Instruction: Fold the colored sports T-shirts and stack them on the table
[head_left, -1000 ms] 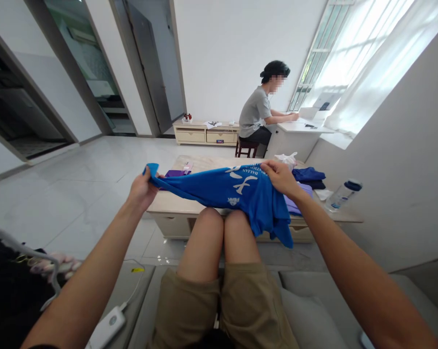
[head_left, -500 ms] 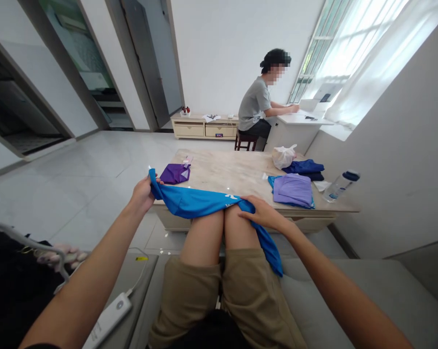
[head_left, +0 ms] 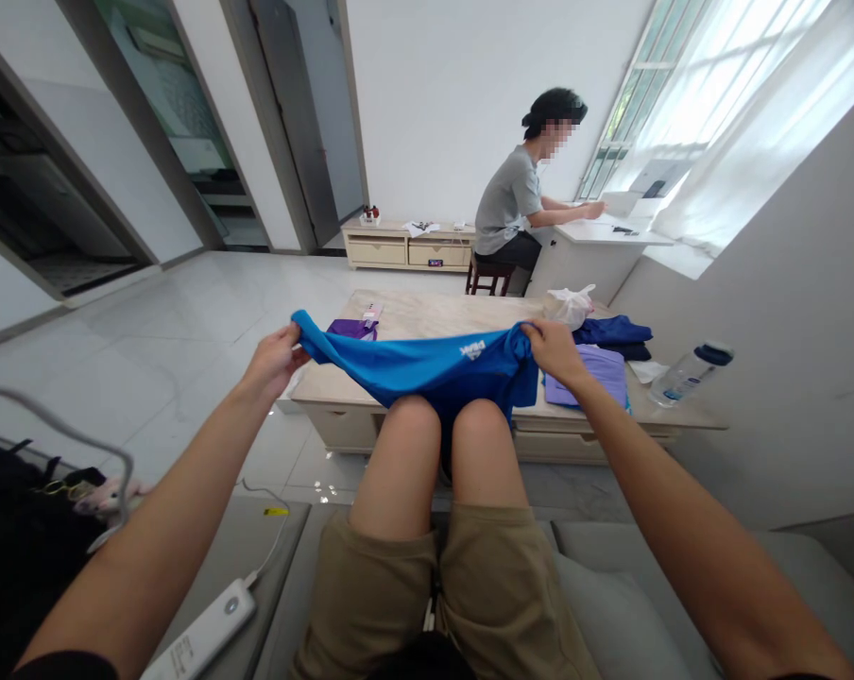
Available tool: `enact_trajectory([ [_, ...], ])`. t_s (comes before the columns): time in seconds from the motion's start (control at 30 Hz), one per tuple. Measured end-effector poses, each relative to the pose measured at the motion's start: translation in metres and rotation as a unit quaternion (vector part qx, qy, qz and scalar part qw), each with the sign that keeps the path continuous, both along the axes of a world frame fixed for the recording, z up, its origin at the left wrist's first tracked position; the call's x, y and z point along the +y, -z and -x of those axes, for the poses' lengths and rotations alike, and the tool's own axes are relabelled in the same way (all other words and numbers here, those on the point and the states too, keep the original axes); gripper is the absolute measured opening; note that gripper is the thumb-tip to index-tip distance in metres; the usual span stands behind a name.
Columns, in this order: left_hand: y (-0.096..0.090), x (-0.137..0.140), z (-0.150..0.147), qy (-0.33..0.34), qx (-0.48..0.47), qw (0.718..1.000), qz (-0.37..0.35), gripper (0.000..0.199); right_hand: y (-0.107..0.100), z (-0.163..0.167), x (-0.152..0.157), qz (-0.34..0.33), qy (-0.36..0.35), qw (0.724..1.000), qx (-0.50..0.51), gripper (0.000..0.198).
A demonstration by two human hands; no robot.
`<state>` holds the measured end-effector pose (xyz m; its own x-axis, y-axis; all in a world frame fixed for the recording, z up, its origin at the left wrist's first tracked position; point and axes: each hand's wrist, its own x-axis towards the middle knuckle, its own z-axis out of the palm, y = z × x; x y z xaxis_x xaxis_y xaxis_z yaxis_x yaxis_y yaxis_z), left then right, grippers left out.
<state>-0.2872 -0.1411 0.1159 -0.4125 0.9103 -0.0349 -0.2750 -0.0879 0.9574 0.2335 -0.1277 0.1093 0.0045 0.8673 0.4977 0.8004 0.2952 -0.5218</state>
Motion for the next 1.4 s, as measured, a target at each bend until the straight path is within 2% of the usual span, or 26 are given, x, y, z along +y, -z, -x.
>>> enact_trajectory([
  [0.07, -0.019, 0.019, 0.007, -0.096, -0.031, 0.995, -0.022, 0.018, -0.024, -0.006, 0.019, -0.053, 0.037, 0.997, 0.049, 0.031],
  [0.13, -0.024, 0.030, 0.006, -0.153, -0.048, 0.987, 0.010, 0.014, -0.033, -0.007, 0.031, -0.046, 0.083, 0.993, 0.074, 0.031],
  [0.27, 0.005, 0.027, -0.010, -0.139, -0.039, 0.982, 0.125, 0.010, -0.013, -0.001, 0.039, 0.046, 0.139, 0.987, 0.070, 0.030],
  [0.37, 0.019, 0.024, -0.010, -0.141, -0.023, 0.979, 0.145, 0.012, -0.004, -0.005, 0.039, 0.039, 0.126, 0.989, 0.067, 0.027],
  [0.43, 0.013, 0.025, -0.002, -0.135, -0.024, 0.983, 0.121, 0.015, -0.010, -0.012, 0.038, 0.007, 0.086, 0.995, 0.058, 0.028],
  [0.53, -0.001, 0.021, 0.011, -0.097, -0.032, 0.995, 0.012, 0.021, -0.021, -0.021, 0.028, -0.062, 0.053, 0.993, 0.086, 0.034],
  [0.6, 0.003, 0.009, 0.013, -0.054, -0.034, 0.998, -0.027, 0.022, -0.017, -0.023, 0.016, -0.071, 0.057, 0.988, 0.125, 0.038],
  [0.67, 0.022, -0.008, 0.009, -0.006, -0.023, 0.999, 0.024, 0.021, 0.001, -0.024, 0.003, -0.020, 0.055, 0.986, 0.156, 0.041],
  [0.73, 0.050, -0.024, 0.002, 0.026, 0.003, 0.995, 0.099, 0.023, 0.025, -0.025, -0.005, 0.042, 0.057, 0.979, 0.190, 0.045],
  [0.83, 0.087, -0.035, -0.002, 0.026, 0.020, 0.993, 0.116, 0.028, 0.055, -0.028, -0.003, 0.083, 0.066, 0.967, 0.232, 0.047],
  [0.9, 0.103, -0.031, -0.001, 0.026, 0.016, 0.994, 0.109, 0.027, 0.065, -0.029, 0.007, 0.099, 0.047, 0.965, 0.239, 0.045],
  [0.97, 0.113, -0.022, 0.000, 0.052, 0.036, 0.987, 0.146, 0.029, 0.069, -0.029, 0.021, 0.111, 0.028, 0.958, 0.262, 0.044],
  [1.07, 0.129, -0.006, -0.011, 0.082, 0.164, 0.956, 0.229, 0.043, 0.075, -0.024, 0.040, 0.139, 0.021, 0.935, 0.325, 0.045],
  [1.13, 0.141, 0.004, -0.032, 0.096, 0.267, 0.936, 0.210, 0.047, 0.086, -0.019, 0.050, 0.171, 0.016, 0.923, 0.344, 0.045],
  [1.2, 0.153, 0.014, -0.060, 0.164, 0.319, 0.921, 0.152, 0.042, 0.100, -0.012, 0.059, 0.212, 0.006, 0.915, 0.344, 0.044],
  [1.3, 0.169, 0.029, -0.103, 0.315, 0.308, 0.892, 0.100, 0.033, 0.119, -0.001, 0.070, 0.271, -0.005, 0.897, 0.349, 0.043],
  [1.4, 0.187, 0.045, -0.127, 0.367, 0.292, 0.876, 0.110, 0.034, 0.129, 0.008, 0.080, 0.308, 0.004, 0.873, 0.378, 0.040],
])
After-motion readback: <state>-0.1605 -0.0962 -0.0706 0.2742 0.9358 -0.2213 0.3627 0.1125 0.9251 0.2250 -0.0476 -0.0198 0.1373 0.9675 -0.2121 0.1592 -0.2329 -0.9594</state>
